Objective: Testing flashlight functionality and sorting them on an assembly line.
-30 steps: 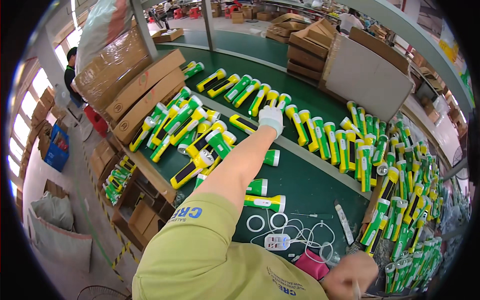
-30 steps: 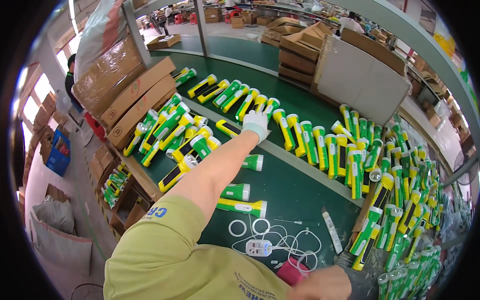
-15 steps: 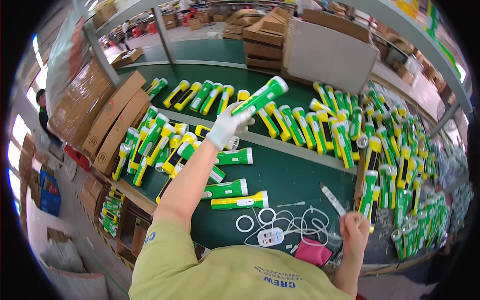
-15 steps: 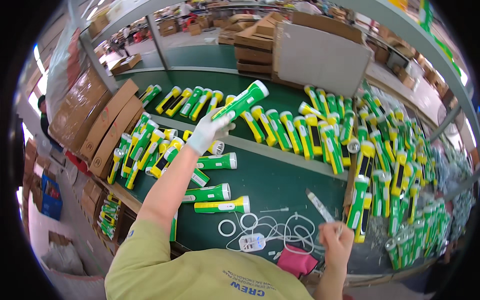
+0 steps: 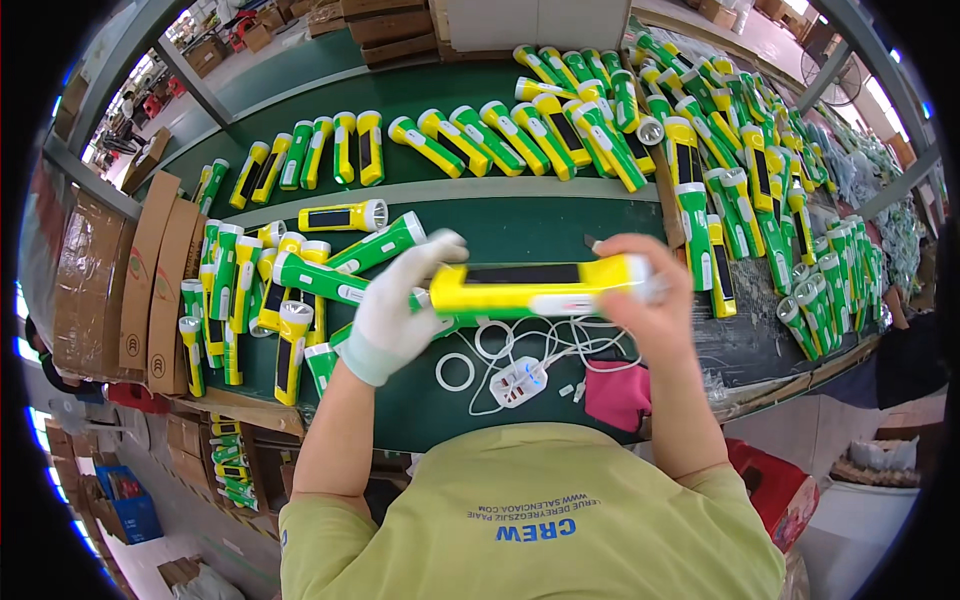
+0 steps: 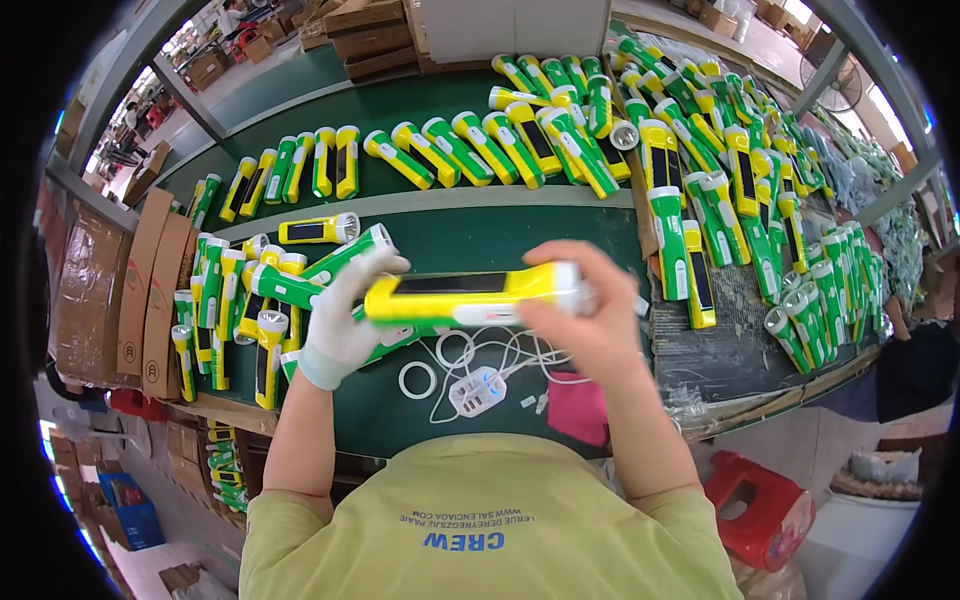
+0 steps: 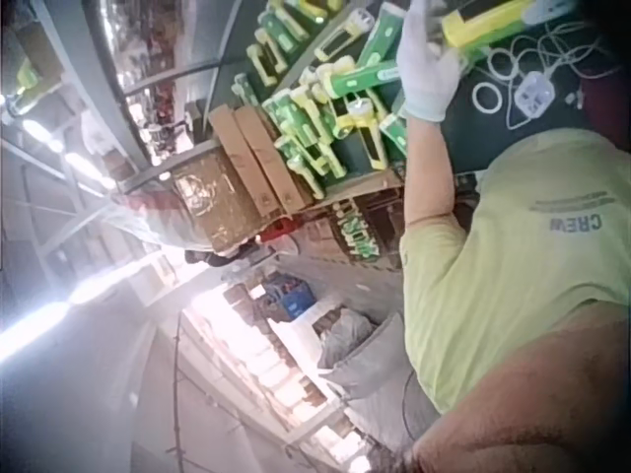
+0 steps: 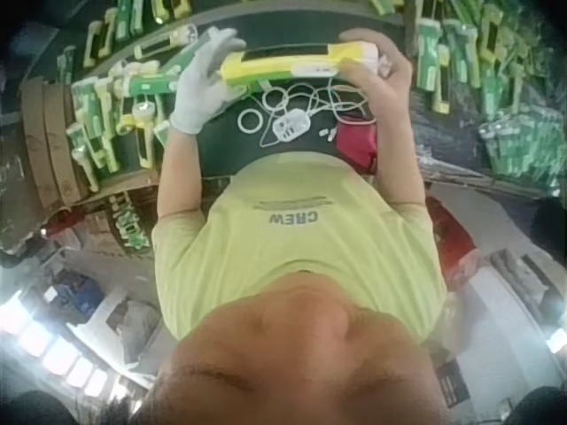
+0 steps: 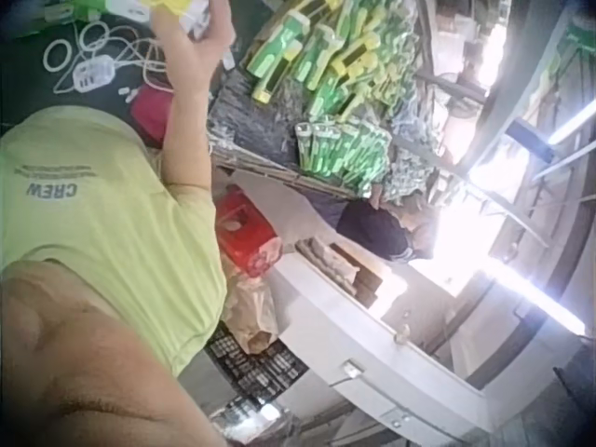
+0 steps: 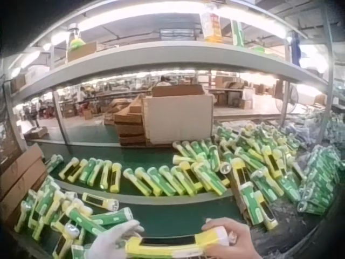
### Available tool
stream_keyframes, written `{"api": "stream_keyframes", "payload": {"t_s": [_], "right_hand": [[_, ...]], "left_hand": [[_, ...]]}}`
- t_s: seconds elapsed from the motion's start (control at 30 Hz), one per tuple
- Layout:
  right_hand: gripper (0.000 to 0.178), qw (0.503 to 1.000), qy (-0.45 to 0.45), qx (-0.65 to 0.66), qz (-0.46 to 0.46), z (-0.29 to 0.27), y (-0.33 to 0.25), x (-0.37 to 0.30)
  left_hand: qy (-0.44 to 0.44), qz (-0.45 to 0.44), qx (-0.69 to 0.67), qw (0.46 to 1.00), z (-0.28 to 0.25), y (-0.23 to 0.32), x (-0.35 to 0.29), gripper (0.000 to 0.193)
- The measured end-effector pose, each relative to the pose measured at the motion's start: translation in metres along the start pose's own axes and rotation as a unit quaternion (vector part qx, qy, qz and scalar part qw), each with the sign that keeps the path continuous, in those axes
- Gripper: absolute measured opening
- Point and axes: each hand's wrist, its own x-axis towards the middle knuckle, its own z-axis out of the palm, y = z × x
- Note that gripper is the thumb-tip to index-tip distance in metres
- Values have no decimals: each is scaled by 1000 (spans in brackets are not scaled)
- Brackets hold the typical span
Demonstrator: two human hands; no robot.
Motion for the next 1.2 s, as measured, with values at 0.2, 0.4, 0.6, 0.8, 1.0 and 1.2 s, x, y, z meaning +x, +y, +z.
{"api": "stream_keyframes", "payload": {"t_s": [0.2,0.4,0.6,0.8,1.0,1.2], "right_hand": [[31,990,93,57,-85,-40,26,1],[36,994,7,-54,-93,17,19,-9],[59,975,-47,215,24,-14,66,-14],[34,975,-19,152,158,-15,57,-26],[15,999,-20,25,31,16,51,-32],[23,860,-110,-384,-318,39,38,-25]], "left_hand": [[253,-159,-90,950,0,-29,-9,33],[-47,130,164,977,76,48,14,58],[62,-339,-596,725,92,-6,9,44],[57,-368,-639,674,94,-18,-14,40],[64,-379,-630,674,99,-15,-14,37],[56,-330,-508,794,109,-14,-8,34]]}}
